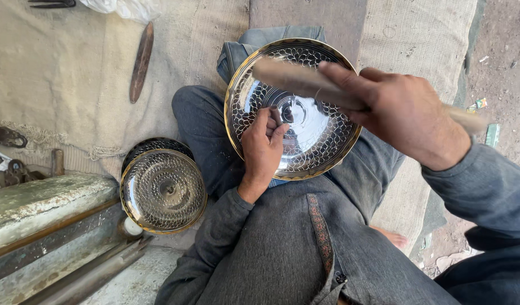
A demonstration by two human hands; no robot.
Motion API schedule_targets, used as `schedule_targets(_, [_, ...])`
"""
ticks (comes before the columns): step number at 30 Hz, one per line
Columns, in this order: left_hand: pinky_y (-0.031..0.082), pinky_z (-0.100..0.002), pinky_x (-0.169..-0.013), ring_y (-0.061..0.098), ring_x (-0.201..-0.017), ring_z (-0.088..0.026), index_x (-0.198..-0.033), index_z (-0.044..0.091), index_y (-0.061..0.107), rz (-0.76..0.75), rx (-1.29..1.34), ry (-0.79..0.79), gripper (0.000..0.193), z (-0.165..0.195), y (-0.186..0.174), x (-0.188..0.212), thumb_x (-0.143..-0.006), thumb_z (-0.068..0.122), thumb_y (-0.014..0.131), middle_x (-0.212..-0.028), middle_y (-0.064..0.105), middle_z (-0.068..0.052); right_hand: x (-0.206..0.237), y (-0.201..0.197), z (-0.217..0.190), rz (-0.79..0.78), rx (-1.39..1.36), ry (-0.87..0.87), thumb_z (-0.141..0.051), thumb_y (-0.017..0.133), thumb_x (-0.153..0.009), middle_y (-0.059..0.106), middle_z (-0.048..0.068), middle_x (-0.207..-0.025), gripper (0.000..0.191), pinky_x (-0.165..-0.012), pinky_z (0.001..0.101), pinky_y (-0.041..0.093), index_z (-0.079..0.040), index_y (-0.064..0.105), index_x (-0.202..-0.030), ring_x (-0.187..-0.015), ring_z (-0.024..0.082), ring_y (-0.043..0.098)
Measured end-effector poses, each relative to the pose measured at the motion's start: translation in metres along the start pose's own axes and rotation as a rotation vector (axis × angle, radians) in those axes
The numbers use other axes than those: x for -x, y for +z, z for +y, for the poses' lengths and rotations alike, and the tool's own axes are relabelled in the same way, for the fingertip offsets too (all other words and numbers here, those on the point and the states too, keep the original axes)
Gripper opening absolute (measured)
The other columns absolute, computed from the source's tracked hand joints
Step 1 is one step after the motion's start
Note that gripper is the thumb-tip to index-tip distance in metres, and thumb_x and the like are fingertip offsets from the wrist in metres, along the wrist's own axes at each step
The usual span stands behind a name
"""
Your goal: The person sits cross-legged on the ground with a decorated metal tray on their lap. They hold a punch against the tray's center with one hand and strike it with a wooden mallet in the other, repeatedly repositioning the punch to work the patterned surface, and briefly turn the tray over.
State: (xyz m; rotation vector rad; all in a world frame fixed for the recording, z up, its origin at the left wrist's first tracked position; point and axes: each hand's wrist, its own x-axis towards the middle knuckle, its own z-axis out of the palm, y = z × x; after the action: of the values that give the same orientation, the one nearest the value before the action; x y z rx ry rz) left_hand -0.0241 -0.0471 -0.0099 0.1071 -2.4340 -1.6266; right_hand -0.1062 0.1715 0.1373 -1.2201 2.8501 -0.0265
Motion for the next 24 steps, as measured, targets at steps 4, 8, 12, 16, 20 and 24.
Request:
schedule_targets(4, [0.055,-0.03,-0.058,0.07,-0.064,-0.016,-0.106,0.0,0.056,0.08,0.005,-0.038,0.026,-0.003,0.005,0.007,-0.091,0.006,0.076,-0.075,0.068,-0.005,-0.017,-0.017,-0.009,-0.16,0.348,-0.105,-0.03,0.059,-0.104,0.069,0.005,-0.086,0.057,-0.041,0.025,0.055,-0.035,0.047,-0.159,-0.049,0.01,0.063])
schedule_targets(8, [0.057,-0.029,-0.062,0.07,-0.069,-0.015,-0.104,0.0,0.052,0.129,0.034,-0.044,0.026,-0.005,0.009,0.013,-0.094,0.006,0.075,-0.081,0.067,-0.007,-0.031,-0.03,-0.02,-0.107,0.279,-0.216,-0.028,0.059,-0.098,0.071,0.008,-0.09,0.061,-0.044,0.0261,0.055,-0.028,0.046,-0.157,-0.053,0.013,0.066])
schedule_targets(12, [0.058,-0.029,-0.065,0.07,-0.071,-0.015,-0.114,-0.003,0.05,0.152,0.066,-0.086,0.032,-0.005,0.012,0.021,-0.092,0.004,0.073,-0.081,0.067,-0.006,-0.037,-0.037,-0.031,-0.106,0.373,-0.304,-0.021,0.06,-0.097,0.069,0.004,-0.087,0.065,-0.052,0.0243,0.058,-0.029,0.043,-0.16,-0.063,0.012,0.069])
schedule_targets(16, [0.06,-0.029,-0.068,0.071,-0.074,-0.015,-0.105,-0.002,0.052,0.169,0.073,-0.06,0.025,-0.007,0.011,0.021,-0.095,0.004,0.074,-0.086,0.07,-0.008,-0.042,-0.041,-0.039,-0.248,0.611,-0.38,-0.03,0.057,-0.099,0.068,0.005,-0.085,0.07,-0.057,0.0235,0.058,-0.027,0.036,-0.165,-0.07,0.014,0.071])
schedule_targets(20, [0.061,-0.028,-0.064,0.074,-0.072,-0.015,-0.104,-0.003,0.051,0.125,0.168,-0.208,0.028,-0.008,0.009,0.019,-0.092,0.006,0.075,-0.084,0.071,-0.009,-0.045,-0.044,-0.05,-0.023,0.289,-0.329,-0.023,0.061,-0.096,0.068,0.005,-0.085,0.06,-0.055,0.0264,0.057,-0.024,0.048,-0.155,-0.067,0.015,0.07])
schedule_targets(24, [0.059,-0.027,-0.064,0.072,-0.073,-0.016,-0.109,-0.004,0.051,0.155,0.21,-0.108,0.029,-0.004,0.002,0.012,-0.093,0.005,0.074,-0.087,0.07,-0.012,-0.034,-0.044,-0.044,-0.22,0.443,-0.236,-0.025,0.064,-0.095,0.068,0.005,-0.082,0.061,-0.05,0.0245,0.057,-0.025,0.047,-0.153,-0.061,0.014,0.069])
